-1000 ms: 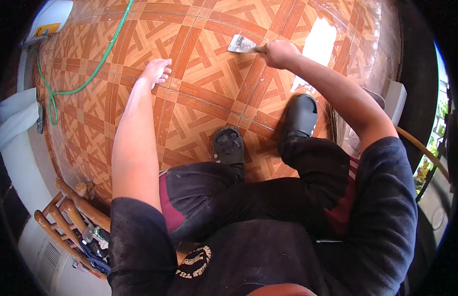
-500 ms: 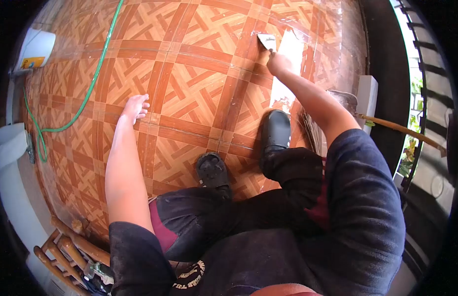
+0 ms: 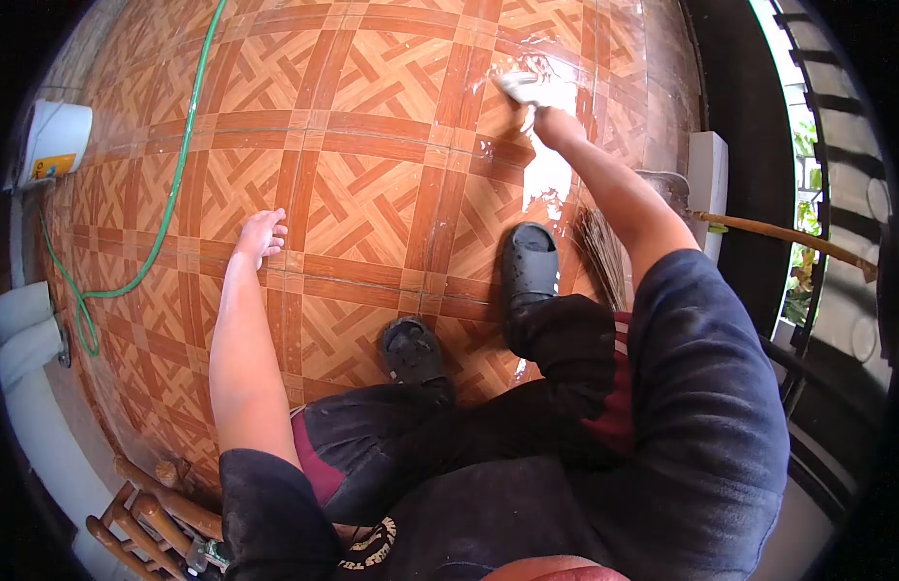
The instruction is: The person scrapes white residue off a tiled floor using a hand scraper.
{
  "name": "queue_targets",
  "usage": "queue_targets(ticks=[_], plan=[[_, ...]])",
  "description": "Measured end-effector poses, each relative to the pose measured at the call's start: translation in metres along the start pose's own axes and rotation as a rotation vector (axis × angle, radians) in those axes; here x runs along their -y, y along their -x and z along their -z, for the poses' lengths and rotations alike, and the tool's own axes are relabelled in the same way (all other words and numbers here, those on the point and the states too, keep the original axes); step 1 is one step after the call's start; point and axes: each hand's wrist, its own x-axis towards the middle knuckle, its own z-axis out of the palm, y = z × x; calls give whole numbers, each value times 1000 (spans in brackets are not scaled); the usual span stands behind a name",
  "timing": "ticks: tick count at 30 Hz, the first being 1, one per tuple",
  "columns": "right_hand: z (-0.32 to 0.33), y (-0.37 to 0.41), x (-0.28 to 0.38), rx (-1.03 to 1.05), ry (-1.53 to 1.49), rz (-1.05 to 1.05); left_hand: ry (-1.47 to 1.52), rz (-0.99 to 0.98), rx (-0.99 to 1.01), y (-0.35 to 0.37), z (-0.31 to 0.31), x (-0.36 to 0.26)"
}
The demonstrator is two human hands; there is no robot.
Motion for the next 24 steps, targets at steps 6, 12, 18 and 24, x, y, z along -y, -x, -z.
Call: queue_targets(ticks=[6,12,18,24], plan=[[23,19,-3,59,17,-88,35,8,23,3,5,14],[19,8,-10,19,14,-54,32,38,17,-1,10,19],[15,1,8,10,10,-99,-31,22,-2,-3,2,4],[33,-8,9,71,70,-111,-15,51,3,-2,2,3]])
